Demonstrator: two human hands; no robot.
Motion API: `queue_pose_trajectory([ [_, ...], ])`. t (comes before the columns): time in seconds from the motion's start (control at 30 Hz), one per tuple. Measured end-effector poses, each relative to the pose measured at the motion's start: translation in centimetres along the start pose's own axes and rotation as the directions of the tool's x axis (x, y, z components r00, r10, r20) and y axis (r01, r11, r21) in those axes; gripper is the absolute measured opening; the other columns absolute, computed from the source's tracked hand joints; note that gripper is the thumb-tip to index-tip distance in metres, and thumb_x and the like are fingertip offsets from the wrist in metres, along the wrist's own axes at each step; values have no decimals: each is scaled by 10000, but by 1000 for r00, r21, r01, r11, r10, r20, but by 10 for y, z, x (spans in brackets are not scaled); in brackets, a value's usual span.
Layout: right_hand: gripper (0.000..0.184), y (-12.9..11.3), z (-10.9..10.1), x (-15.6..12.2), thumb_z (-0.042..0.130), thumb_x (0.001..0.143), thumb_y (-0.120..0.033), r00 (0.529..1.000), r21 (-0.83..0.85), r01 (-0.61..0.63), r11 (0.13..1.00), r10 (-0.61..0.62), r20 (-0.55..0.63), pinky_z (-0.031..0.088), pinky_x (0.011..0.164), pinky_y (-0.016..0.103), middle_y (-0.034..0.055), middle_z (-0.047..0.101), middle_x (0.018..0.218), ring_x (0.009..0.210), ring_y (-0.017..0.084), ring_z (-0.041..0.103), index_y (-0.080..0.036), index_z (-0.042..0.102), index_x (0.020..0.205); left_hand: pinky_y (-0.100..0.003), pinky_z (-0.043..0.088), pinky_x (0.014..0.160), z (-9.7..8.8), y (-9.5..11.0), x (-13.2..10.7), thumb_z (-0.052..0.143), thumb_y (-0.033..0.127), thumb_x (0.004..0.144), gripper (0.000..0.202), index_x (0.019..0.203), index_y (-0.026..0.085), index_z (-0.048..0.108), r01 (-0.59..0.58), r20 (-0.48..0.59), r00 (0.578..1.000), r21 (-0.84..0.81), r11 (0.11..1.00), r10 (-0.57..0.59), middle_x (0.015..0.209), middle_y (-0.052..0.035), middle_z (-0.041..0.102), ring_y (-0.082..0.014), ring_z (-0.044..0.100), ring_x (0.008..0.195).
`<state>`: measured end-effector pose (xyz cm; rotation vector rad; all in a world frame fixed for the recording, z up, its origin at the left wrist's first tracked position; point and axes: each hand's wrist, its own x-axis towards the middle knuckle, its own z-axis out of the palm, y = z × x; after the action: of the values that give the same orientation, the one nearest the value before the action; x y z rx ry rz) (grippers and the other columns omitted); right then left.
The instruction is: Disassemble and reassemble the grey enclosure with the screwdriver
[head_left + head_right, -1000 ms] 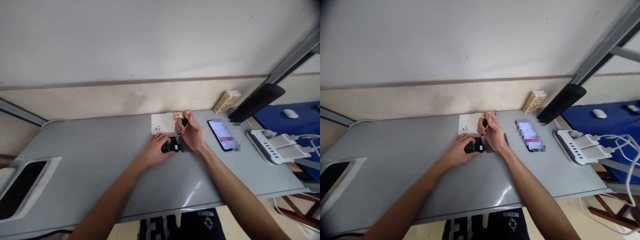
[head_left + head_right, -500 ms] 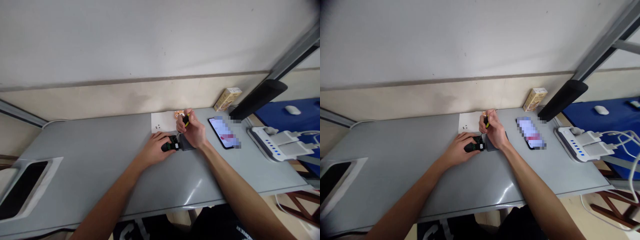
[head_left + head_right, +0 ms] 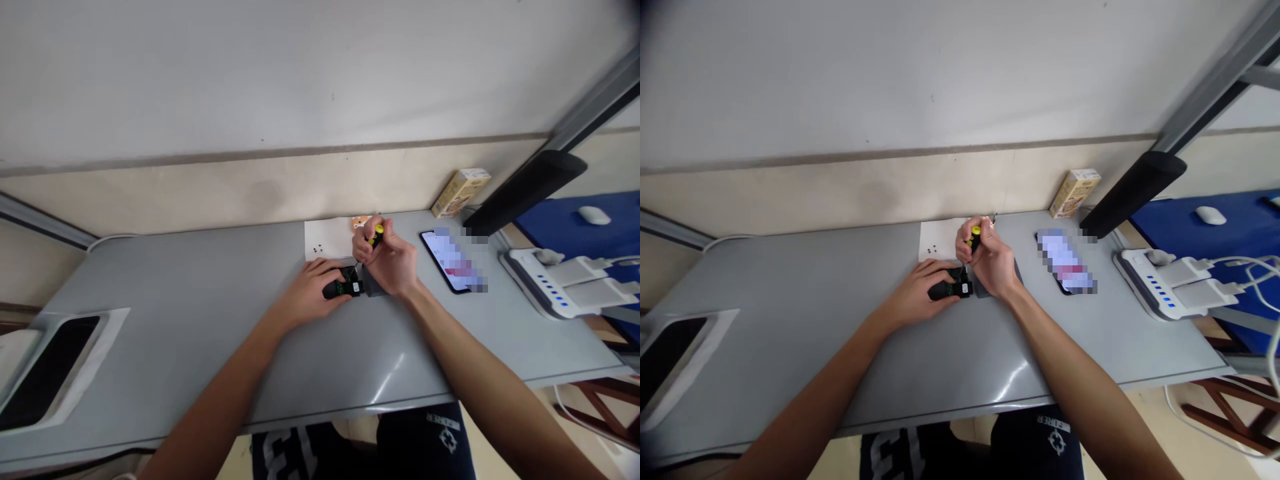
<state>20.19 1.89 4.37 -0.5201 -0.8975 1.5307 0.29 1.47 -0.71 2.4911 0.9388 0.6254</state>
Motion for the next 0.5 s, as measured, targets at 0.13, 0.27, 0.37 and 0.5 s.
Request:
queue_pose_trajectory([
  [0.13,403,1,0,0,452,1019,-531,1000,22,3,1000,-3,-5,390,545,262,-14,342,667,571,135,343,-229,488,754,-455,454,1067,1,-1,0,747,374,891,184,1000,246,672,10,-6,1000,-19,1000,-10,1323,-39,657,-250,570,1224],
  [0.27,403,2,3,-2,465,1016,-532,1000,42,14,999,-14,2,381,547,265,-7,366,684,576,128,346,-224,499,759,-460,438,1094,2,-1,-1,753,380,887,193,1000,248,669,14,-21,1000,-28,1000,-14,1320,-40,660,-249,568,1245],
  [0.37,393,2,5,-3,477,1012,-523,1000,20,4,1000,-4,-7,377,540,273,-4,372,684,574,132,345,-228,492,753,-458,442,1084,2,-1,-1,761,382,878,202,967,242,647,24,-24,999,-28,999,-25,1308,-39,664,-247,572,1243],
  [0.5,388,2,7,-4,485,1007,-520,998,-16,6,1000,-7,-55,376,529,280,-6,351,677,572,140,352,-237,466,743,-456,463,1039,2,1,1,775,390,855,256,990,243,614,61,-8,998,-28,998,-61,1243,-42,680,-256,592,1188],
])
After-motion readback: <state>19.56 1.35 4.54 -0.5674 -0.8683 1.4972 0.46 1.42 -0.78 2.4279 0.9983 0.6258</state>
